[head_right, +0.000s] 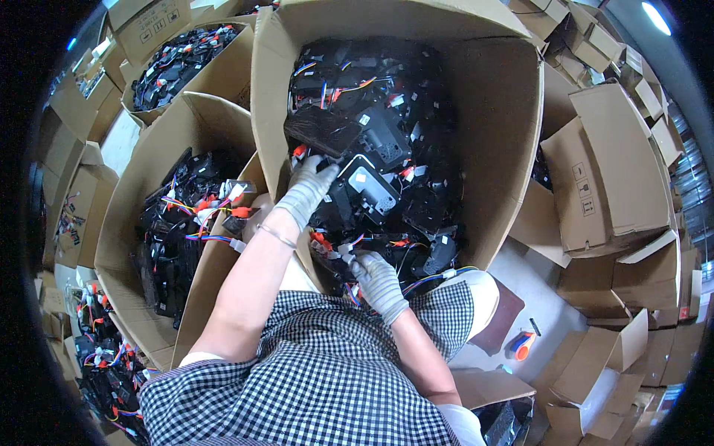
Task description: The person sorts electronic components with wiring and screens by hand, transferring them from one cardboard box into other cardboard boxes.
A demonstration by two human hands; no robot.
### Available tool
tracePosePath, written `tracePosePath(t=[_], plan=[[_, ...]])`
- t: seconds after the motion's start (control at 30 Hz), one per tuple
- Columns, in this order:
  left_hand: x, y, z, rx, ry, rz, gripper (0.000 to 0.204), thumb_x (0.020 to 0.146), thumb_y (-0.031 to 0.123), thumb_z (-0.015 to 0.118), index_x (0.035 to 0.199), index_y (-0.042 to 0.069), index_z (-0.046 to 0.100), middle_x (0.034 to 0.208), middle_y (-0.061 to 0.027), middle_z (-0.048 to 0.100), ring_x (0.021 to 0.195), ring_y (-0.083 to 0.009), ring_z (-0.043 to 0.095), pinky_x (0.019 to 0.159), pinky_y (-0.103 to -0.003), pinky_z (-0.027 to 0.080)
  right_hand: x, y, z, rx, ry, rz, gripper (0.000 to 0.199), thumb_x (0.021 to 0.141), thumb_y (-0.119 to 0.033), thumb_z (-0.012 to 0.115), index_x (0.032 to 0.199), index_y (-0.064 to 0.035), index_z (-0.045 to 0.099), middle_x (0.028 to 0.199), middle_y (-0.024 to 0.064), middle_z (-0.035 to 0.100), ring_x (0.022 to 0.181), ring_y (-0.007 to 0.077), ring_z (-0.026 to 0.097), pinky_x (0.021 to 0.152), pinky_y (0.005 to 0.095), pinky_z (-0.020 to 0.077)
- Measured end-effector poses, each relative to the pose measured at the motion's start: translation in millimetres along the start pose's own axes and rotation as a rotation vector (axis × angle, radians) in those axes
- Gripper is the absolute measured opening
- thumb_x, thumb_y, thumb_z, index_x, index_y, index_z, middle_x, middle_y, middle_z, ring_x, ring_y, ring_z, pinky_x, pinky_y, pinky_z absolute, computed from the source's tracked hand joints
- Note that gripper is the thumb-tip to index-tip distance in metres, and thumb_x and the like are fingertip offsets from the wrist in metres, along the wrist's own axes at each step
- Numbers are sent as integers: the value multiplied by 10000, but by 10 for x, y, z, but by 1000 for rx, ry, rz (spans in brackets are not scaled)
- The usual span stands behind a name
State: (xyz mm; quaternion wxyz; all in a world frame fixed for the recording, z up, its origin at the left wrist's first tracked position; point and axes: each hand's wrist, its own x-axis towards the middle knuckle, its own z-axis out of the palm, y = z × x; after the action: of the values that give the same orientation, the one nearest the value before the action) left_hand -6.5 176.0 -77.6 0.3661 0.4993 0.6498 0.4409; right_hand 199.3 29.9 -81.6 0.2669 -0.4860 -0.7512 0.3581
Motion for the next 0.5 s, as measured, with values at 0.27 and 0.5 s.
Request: tracePosePath(t=[0.27,0.5], plan=[[-23,116,184,260,468,35,587,705,321,762,1156,28,527,1145,-214,575,1063,-306,557,920,-396,427,-200,202,-203,10,60,36,191,871,-141,581,998,-4,620,957,175,615,873,350,605,755,392,487],[-68,283,257,-401,55,-187,252,850,281,651,973,62,635,739,6,565,605,-94,508,532,-255,473,-379,300,-145,602,126,131,379,899,-320,596,1116,-9,609,1008,71,637,894,166,614,798,293,479]])
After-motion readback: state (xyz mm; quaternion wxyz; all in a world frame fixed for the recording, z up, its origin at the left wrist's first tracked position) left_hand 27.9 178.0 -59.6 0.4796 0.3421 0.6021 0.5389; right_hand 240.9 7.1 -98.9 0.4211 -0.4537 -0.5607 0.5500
